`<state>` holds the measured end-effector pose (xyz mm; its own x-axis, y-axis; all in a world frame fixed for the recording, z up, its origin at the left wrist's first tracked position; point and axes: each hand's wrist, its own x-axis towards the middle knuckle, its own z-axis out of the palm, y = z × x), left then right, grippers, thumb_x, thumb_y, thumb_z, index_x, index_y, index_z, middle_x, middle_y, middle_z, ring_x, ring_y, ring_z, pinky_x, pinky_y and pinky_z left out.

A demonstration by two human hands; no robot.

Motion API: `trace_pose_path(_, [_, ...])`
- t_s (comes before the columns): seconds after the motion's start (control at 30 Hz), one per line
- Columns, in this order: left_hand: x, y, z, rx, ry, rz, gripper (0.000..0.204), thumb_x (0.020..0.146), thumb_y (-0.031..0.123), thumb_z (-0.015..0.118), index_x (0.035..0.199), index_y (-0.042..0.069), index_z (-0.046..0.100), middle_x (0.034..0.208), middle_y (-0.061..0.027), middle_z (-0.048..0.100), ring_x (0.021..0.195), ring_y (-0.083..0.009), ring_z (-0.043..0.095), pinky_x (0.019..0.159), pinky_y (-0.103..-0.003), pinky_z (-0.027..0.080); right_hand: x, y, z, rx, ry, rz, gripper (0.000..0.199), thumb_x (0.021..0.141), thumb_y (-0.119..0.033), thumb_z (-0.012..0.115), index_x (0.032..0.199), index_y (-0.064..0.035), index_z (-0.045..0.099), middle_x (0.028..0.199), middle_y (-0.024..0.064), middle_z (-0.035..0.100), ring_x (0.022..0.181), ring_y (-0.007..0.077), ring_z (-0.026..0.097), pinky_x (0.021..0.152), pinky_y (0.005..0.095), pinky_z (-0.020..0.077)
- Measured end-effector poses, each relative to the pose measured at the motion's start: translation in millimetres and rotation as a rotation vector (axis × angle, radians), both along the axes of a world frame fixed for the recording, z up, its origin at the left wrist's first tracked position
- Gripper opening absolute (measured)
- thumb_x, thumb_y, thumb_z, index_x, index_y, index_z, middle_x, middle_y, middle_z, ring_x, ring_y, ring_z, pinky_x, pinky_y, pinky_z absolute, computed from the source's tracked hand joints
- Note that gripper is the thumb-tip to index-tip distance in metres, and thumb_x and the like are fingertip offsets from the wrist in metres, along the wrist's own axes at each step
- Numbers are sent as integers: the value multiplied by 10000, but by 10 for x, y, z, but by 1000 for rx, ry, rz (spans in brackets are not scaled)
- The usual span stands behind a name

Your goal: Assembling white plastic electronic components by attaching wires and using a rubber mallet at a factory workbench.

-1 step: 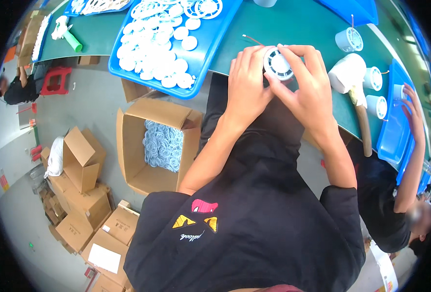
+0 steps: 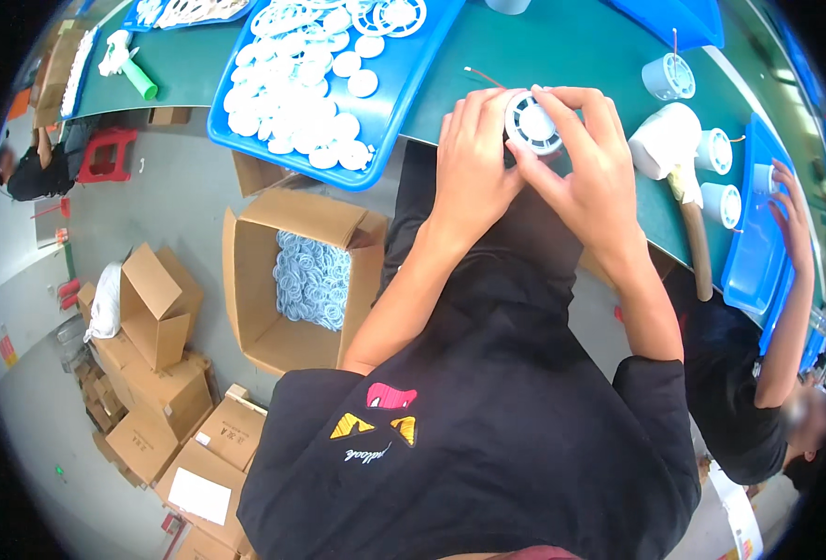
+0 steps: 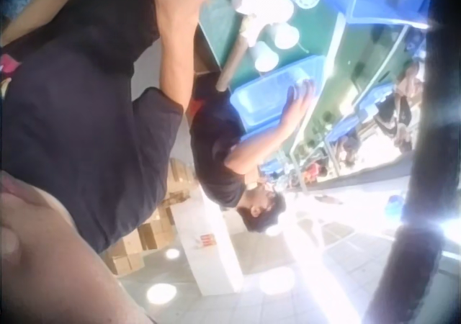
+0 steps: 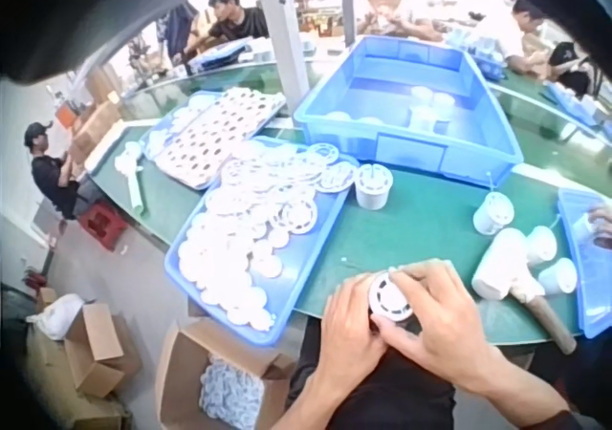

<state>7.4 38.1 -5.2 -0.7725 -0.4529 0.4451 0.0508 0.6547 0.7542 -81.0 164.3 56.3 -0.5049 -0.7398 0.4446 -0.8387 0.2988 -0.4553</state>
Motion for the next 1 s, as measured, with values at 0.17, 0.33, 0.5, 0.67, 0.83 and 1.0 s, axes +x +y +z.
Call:
trace_pose_path(0.17, [-4, -22, -34, -32, 0, -26, 628, 757, 152, 869, 1319, 40, 613, 1261, -148, 637, 1147, -365, 610, 951, -464, 480, -23, 13, 38, 0, 33, 18, 492, 811, -165, 855, 1235, 38, 709, 1190, 169, 649, 1056, 343, 650, 881, 420, 569])
trace_pose_path(0.33, [-10, -34, -40, -55, 5, -37, 634, 764, 165, 874, 1327, 37, 610, 1263, -148, 636, 1150, -364, 610, 956, -463, 479, -55, 17, 41, 32, 65, 20, 494, 816, -183, 847, 1236, 38, 709, 1182, 163, 649, 1043, 336, 654, 881, 416, 571])
trace_pose_path(0.5, [-8, -28, -35, -49, -2, -39, 658, 776, 185, 875, 1348, 26, 591, 1274, -160, 630, 1159, -370, 608, 958, -469, 486, -51, 5, 100, 82, 92, 29, 492, 818, -184, 842, 1239, 34, 710, 1167, 158, 647, 1028, 332, 656, 882, 413, 572])
trace_pose_path(0.67, [-13, 153, 4, 98, 123, -11, 765, 807, 186, 880, 1448, -1, 507, 1315, -225, 603, 1194, -421, 595, 993, -504, 498, 2, 2, 27, 13, -42, -18, 487, 816, -177, 841, 1242, 22, 711, 1167, 153, 651, 1050, 339, 667, 888, 416, 574])
trace_pose_path(0.83, [-49, 268, -122, 39, 152, 59, 799, 818, 130, 883, 1483, -14, 466, 1333, -254, 586, 1191, -450, 586, 993, -509, 508, 10, 14, 28, 3, -37, -38, 480, 823, -171, 842, 1240, 25, 709, 1168, 152, 655, 1067, 337, 671, 892, 415, 574])
trace_pose_path(1.0, [-65, 308, -69, 75, 174, 57, 790, 830, 178, 887, 1476, -15, 475, 1334, -246, 589, 1185, -443, 591, 985, -508, 510, 0, 26, 66, 15, -65, -42, 460, 842, -180, 832, 1247, 5, 716, 1168, 154, 655, 1060, 336, 673, 902, 427, 571])
